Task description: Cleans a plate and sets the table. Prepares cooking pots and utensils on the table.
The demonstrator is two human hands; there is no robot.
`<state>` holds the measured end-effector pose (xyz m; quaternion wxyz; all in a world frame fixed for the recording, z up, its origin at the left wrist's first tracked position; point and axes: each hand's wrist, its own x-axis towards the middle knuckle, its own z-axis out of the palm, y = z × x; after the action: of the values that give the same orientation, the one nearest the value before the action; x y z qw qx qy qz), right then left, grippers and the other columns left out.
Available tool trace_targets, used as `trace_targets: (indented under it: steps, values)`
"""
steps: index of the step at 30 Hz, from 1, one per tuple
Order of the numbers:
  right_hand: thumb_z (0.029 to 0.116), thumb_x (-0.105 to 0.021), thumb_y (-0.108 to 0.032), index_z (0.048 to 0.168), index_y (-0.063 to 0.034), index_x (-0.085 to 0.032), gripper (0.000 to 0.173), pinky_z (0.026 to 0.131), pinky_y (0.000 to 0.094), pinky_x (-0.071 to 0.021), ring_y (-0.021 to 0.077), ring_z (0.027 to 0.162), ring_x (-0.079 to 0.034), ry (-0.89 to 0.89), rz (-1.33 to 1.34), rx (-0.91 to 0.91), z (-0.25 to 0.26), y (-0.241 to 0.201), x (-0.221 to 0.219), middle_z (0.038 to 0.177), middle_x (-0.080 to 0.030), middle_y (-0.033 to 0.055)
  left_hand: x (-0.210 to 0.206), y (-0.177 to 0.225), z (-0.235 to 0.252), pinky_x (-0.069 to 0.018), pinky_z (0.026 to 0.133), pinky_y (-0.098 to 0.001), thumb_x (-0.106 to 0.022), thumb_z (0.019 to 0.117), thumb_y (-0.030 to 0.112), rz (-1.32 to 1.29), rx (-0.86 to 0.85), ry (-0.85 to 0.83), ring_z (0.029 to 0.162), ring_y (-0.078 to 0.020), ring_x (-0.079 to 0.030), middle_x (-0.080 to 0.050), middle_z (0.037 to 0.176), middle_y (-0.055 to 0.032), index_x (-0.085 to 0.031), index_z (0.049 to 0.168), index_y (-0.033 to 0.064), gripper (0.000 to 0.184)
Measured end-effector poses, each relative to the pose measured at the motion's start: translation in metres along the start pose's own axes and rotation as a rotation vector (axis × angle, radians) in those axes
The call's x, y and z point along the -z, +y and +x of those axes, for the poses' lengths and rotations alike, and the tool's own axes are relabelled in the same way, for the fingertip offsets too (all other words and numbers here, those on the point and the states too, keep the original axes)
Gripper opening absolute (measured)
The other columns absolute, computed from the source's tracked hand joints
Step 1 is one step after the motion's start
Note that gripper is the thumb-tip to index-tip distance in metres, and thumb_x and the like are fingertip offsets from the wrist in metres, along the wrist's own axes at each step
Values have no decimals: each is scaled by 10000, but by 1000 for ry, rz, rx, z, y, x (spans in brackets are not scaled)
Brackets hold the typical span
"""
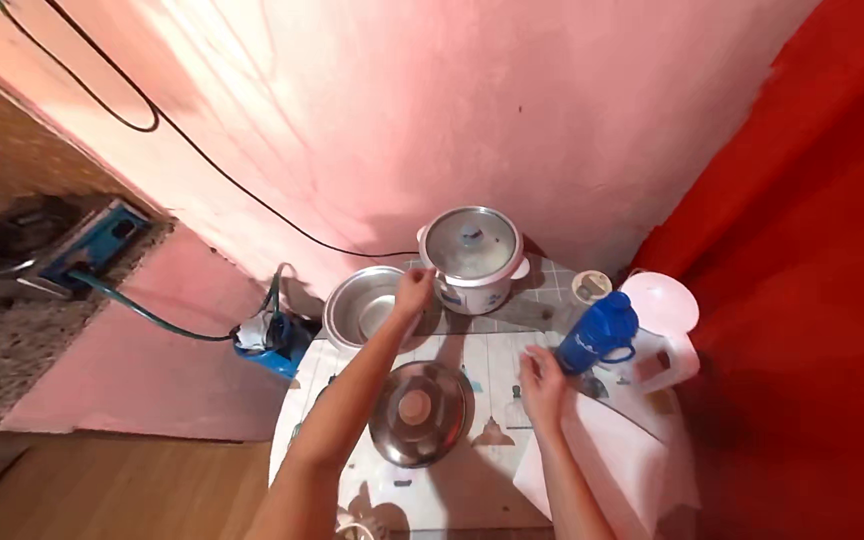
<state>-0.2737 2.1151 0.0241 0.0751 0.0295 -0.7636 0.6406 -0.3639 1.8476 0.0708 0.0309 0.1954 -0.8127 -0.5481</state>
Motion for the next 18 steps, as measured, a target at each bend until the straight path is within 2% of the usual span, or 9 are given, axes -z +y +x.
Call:
trace_targets:
  steps: [1, 3, 5, 6, 8, 10, 13, 15, 18]
  values:
    - [1037, -582, -137, 1304, 111, -574, 364, 734, 336, -600, 194, 815, -704, -64, 33, -101, 28, -9, -17, 1029, -699, 218, 3, 2, 19, -530, 865, -588, -495, 1060, 477, -53, 27, 36, 1064, -399, -634, -609, 1253, -268, -523, 1380, -4, 578]
    - [1061, -567, -174, 1423, 86, -488, 453, 847, 394, -593, 272, 976, -707, -167, 109, -299, 83, -27, -47, 1221, -648, 270, 2, 12, 52, -506, 925, -608, -559, 1036, 460, -135, 73, 90, 1167, -429, -595, -563, 1361, -284, -425, 1478, 2, 651]
    - [1065, -558, -158, 1424, 94, -461, 449, 875, 411, -579, 304, 1019, -688, -187, 190, -426, 121, -37, -69, 1272, -607, 295, -2, 20, 75, -507, 955, -568, -630, 1020, 303, -184, 125, 98, 1198, -404, -583, -529, 1413, -279, -367, 1528, 2, 646]
    - [1059, -566, -141, 1378, 106, -483, 412, 858, 403, -578, 298, 993, -686, -167, 211, -463, 132, -40, -76, 1238, -613, 291, -4, 20, 82, -518, 930, -547, -657, 997, 196, -193, 136, 99, 1159, -381, -602, -558, 1380, -268, -419, 1502, 0, 591]
    - [1049, -595, -146, 1288, 112, -526, 359, 765, 352, -582, 240, 858, -691, -121, 206, -496, 149, -43, -82, 1103, -649, 251, -2, 14, 92, -526, 911, -549, -679, 953, 84, -197, 119, 73, 1125, -369, -618, -599, 1322, -254, -502, 1445, -1, 530]
    - [1015, -656, -140, 1216, 101, -544, 332, 708, 325, -576, 200, 765, -670, -115, 153, -472, 158, -38, -83, 999, -648, 205, 5, 5, 92, -529, 898, -562, -681, 934, 65, -188, 70, 38, 1096, -370, -623, -625, 1266, -249, -549, 1396, -9, 487]
    - [959, -722, -97, 1104, 86, -565, 281, 628, 286, -546, 146, 647, -605, -81, 119, -404, 163, -38, -83, 864, -618, 141, 12, 19, 82, -507, 864, -478, -634, 961, 34, -137, -15, 11, 984, -291, -616, -643, 1165, -229, -578, 1325, -40, 376]
    - [939, -742, -85, 1088, 70, -570, 276, 612, 290, -525, 141, 626, -573, -64, 128, -368, 163, -39, -82, 833, -605, 128, 12, 16, 90, -532, 857, -432, -636, 951, 5, -158, -86, 15, 936, -254, -633, -647, 1126, -226, -575, 1307, -68, 369]
    - [929, -737, -54, 1101, 22, -589, 239, 578, 274, -522, 127, 621, -582, -54, 290, -277, 163, -44, -77, 828, -629, 99, 19, 23, 90, -537, 894, -404, -644, 950, 0, -271, -187, 40, 961, -220, -640, -648, 1140, -214, -575, 1286, -85, 353]
